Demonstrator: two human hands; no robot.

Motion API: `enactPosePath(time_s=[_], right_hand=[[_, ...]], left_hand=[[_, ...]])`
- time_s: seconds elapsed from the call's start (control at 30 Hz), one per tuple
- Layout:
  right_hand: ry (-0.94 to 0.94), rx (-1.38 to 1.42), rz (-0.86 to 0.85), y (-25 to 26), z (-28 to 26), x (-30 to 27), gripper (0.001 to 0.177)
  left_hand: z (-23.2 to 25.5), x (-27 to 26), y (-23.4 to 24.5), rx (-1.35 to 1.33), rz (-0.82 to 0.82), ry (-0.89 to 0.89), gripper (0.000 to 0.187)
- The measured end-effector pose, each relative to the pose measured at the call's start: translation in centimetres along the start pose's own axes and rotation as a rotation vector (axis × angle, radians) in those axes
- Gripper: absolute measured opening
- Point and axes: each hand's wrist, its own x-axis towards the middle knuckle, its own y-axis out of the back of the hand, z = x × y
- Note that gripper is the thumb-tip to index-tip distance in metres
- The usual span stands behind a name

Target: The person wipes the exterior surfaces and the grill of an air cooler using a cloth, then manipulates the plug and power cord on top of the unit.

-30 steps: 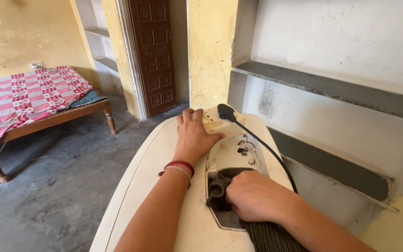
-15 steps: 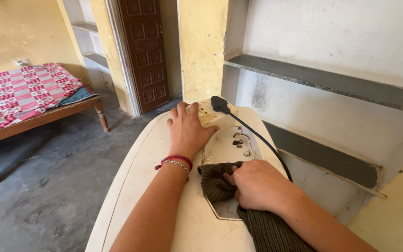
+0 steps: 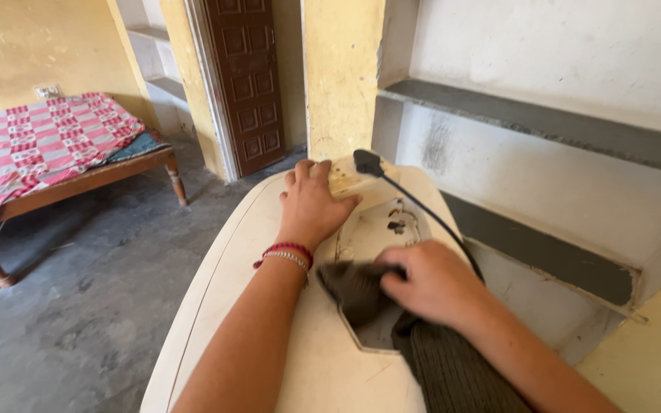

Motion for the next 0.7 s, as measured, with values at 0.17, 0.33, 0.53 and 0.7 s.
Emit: enactPosePath(time_s=[0.17, 0.33, 0.53, 0.7], right_hand=[[0.315, -0.144, -0.1, -0.4, 1.3, 0.2, 0.03], [0.569, -0.055, -0.277, -0.9, 2.5, 0.8, 0.031], [0.575, 0.13, -0.629, -1.7, 2.6, 1.9, 0.024], [0.579, 0.197, -0.712, -1.9, 2.0, 2.4, 0.022]], left_hand=[[0.3, 0.4, -0.4, -0.074, -0.014, 0.025, 0.081], [-0.3, 0.6, -0.7, -0.116, -0.011, 0.031, 0.084], [-2.2, 0.7, -1.1, -0.164, 0.04, 0.008, 0.096], [-2.4, 0.7, -1.0, -0.177, 0.002, 0.068, 0.099]])
